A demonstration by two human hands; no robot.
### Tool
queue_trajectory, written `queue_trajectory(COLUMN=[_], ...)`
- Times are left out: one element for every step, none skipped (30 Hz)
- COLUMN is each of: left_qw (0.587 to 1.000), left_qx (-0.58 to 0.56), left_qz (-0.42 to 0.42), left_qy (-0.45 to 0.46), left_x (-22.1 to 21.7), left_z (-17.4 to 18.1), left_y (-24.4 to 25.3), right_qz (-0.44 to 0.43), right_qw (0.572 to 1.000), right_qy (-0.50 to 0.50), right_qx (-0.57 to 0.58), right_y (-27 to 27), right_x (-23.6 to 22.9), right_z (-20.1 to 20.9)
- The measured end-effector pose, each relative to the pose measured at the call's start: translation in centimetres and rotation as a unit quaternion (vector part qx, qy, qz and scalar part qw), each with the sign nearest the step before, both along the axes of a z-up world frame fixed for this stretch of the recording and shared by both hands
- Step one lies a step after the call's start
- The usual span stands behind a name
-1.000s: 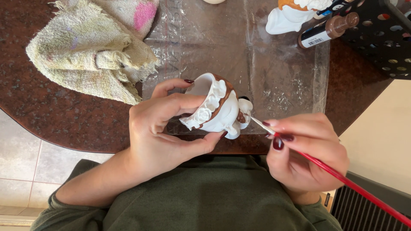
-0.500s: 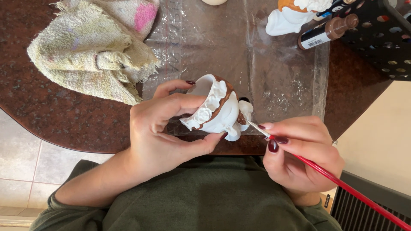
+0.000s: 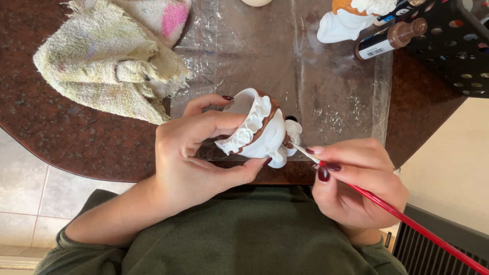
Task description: Painting a small ceramic figure with brown paint using a fine brush.
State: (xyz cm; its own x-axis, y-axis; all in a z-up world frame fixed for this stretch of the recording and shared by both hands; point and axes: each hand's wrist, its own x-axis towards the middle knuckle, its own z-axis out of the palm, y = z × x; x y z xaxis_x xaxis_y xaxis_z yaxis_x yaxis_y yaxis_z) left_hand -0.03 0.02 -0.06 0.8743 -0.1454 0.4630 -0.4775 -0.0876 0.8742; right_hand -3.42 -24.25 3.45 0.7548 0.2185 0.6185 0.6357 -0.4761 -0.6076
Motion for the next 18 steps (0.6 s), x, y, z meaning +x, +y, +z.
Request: queue_trajectory(left_qw=[1.000,1.000,1.000,1.000,1.000,1.000,1.000,1.000,1.000,1.000,1.000,1.000,1.000,1.000,1.000,1.000,1.000,1.000], left_qx=[0.000,-0.002,-0.003,-0.003,-0.005,-0.008,-0.008,-0.006,-0.004,-0.004,-0.005,-0.006,-0.006,-0.006,-0.006,-0.005,-0.002,0.003], left_qz=[-0.001,-0.001,-0.002,-0.001,-0.001,-0.002,-0.002,-0.003,-0.005,-0.004,-0.003,-0.002,-0.002,-0.003,-0.004,-0.004,-0.002,0.001], left_qy=[0.001,-0.002,-0.004,-0.004,-0.005,-0.004,-0.003,-0.002,0.000,0.000,-0.003,-0.003,-0.003,-0.003,-0.004,-0.005,-0.009,-0.012], left_x=[-0.05,-0.02,0.01,0.01,0.01,-0.03,-0.08,-0.05,-0.01,0.02,0.04,0.00,-0.07,-0.04,0.00,0.01,0.02,-0.04], left_z=[0.00,0.01,0.02,0.01,-0.02,-0.05,-0.02,0.01,0.04,0.04,0.03,0.01,0.01,0.01,0.03,0.08,0.14,0.20], left_y=[-0.02,-0.03,-0.03,-0.03,-0.03,-0.05,-0.02,-0.01,0.00,-0.02,-0.03,-0.05,0.00,0.03,0.04,0.04,0.05,0.07], right_qz=[-0.001,0.001,0.002,0.004,0.006,0.007,0.006,0.009,0.013,0.014,0.014,0.015,0.015,0.012,0.009,0.009,0.001,-0.007], right_qw=[1.000,1.000,1.000,1.000,1.000,1.000,1.000,1.000,1.000,1.000,1.000,1.000,1.000,1.000,1.000,1.000,1.000,0.999], right_qy=[0.001,0.000,0.000,0.000,-0.002,-0.003,-0.003,-0.006,-0.009,-0.009,-0.014,-0.016,-0.016,-0.019,-0.023,-0.024,-0.029,-0.033], right_qx=[0.000,-0.002,-0.005,-0.004,-0.006,-0.007,-0.007,-0.006,-0.005,-0.004,-0.003,-0.001,-0.001,-0.007,-0.014,-0.014,-0.006,0.003], right_y=[-0.11,-0.21,-0.29,-0.23,-0.16,-0.09,-0.10,-0.12,-0.13,-0.12,-0.09,-0.07,-0.08,-0.09,-0.11,-0.26,-0.39,-0.52], right_x=[-0.13,-0.20,-0.26,-0.14,-0.02,-0.01,-0.03,0.00,0.02,0.07,0.10,0.06,0.10,0.09,0.10,0.00,-0.10,-0.20], right_z=[-0.08,-0.17,-0.25,-0.16,-0.09,0.00,-0.07,-0.14,-0.20,-0.19,-0.18,-0.17,-0.18,-0.17,-0.14,-0.28,-0.41,-0.55])
